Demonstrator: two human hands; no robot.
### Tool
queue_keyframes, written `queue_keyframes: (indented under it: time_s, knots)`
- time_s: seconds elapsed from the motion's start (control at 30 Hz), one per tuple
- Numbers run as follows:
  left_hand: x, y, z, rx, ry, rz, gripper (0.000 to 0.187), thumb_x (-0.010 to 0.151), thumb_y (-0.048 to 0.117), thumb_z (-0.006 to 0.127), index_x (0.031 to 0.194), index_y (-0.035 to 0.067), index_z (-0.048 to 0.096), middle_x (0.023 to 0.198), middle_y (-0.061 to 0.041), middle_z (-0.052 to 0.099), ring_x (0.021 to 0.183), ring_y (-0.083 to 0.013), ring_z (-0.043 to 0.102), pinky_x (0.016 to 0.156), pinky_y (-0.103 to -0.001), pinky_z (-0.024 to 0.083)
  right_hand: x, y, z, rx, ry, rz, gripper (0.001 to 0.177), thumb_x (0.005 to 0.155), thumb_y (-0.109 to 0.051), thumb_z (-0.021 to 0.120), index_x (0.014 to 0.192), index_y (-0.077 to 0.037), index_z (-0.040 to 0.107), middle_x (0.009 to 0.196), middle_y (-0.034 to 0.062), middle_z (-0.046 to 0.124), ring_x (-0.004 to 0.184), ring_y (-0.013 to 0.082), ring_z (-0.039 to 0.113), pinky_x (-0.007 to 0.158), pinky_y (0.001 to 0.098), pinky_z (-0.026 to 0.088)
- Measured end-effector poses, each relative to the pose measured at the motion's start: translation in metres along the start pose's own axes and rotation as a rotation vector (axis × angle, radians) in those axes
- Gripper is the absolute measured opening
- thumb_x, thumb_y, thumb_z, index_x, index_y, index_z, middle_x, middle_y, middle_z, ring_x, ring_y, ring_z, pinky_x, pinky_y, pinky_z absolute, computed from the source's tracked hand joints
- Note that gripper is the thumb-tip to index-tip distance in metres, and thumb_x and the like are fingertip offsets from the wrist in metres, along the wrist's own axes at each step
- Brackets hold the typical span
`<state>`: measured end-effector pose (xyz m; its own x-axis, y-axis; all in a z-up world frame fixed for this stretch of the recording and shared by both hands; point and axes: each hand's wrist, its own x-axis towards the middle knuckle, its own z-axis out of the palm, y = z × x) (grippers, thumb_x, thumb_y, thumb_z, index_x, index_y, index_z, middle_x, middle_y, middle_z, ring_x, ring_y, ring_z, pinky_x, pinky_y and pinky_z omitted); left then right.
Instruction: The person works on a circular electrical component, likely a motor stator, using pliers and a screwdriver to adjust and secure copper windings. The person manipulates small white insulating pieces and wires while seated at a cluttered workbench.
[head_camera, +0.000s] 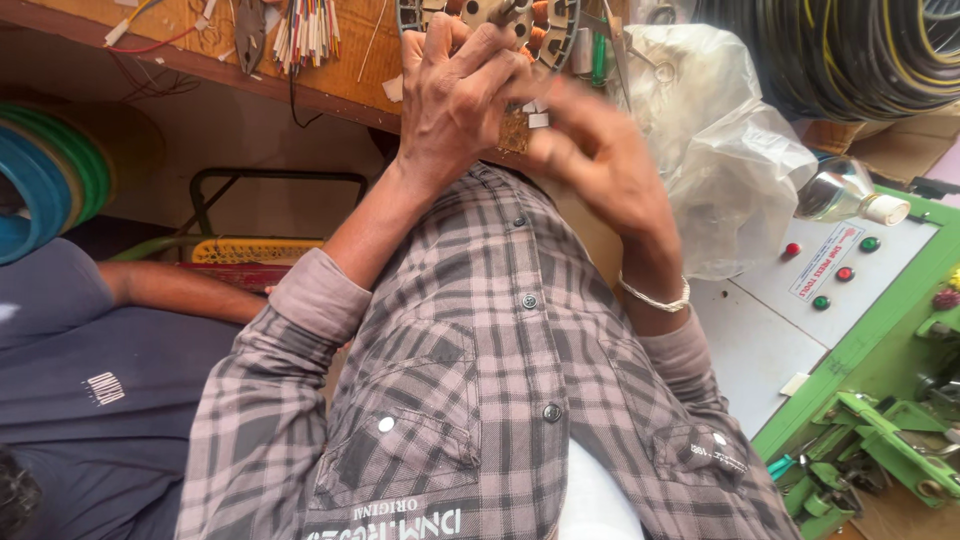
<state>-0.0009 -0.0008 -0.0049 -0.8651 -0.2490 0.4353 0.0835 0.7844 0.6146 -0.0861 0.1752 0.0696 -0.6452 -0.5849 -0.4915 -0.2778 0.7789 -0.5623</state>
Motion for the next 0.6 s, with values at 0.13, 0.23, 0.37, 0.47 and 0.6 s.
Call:
queue_keyframes:
  time_s: [0.13,0.23,0.37,0.47,0.6]
  knots:
    - [0.002,0.001,0.002,-0.012,-0.006,-0.002,0.008,0.098,0.019,0.08,0.1,0.017,0.073,0.115,0.01,0.065,0.1,-0.0177,0.051,0.088,-0.037,0.034,0.004,-0.005,-0.004,-0.134,0.197,0.054,0.038,0.101,-0.026,0.071,0.136,-0.015,0.064,0.077,0.0159,0.067,0.069,0.025,0.066,0.068,0.0387,0.052]
    - [0.0,0.002,0.002,-0.018,-0.002,-0.013,0.007,0.097,0.018,0.079,0.1,0.016,0.073,0.115,0.009,0.065,0.1,-0.018,0.051,0.088,-0.037,0.034,-0.001,0.004,0.001,-0.038,0.011,-0.195,0.02,0.102,-0.023,0.072,0.118,-0.011,0.069,0.09,0.011,0.073,0.079,0.0218,0.071,0.071,0.0362,0.054]
    - [0.0,0.003,0.001,-0.006,0.014,-0.02,0.011,0.094,0.014,0.077,0.104,0.015,0.074,0.117,0.007,0.066,0.101,-0.018,0.052,0.091,-0.037,0.035,-0.005,0.003,-0.005,0.42,-0.111,-0.291,0.045,0.097,-0.017,0.07,0.14,-0.01,0.059,0.094,0.0103,0.07,0.079,0.0191,0.068,0.071,0.0333,0.054]
    - [0.002,0.005,-0.003,-0.015,-0.01,-0.035,0.011,0.092,0.015,0.078,0.102,0.015,0.074,0.114,0.008,0.066,0.1,-0.0187,0.053,0.091,-0.038,0.035,0.004,-0.002,0.001,0.193,0.141,-0.145,0.058,0.094,-0.017,0.07,0.148,-0.009,0.052,0.082,0.0089,0.07,0.07,0.0168,0.065,0.067,0.0328,0.049]
    - [0.005,0.006,-0.002,-0.012,-0.012,-0.028,0.009,0.092,0.017,0.08,0.098,0.016,0.074,0.112,0.008,0.067,0.098,-0.0189,0.052,0.087,-0.038,0.034,0.004,0.019,0.001,0.013,-0.016,-0.028,0.015,0.101,-0.017,0.069,0.113,-0.007,0.072,0.081,0.0049,0.07,0.067,0.0134,0.061,0.064,0.0315,0.048]
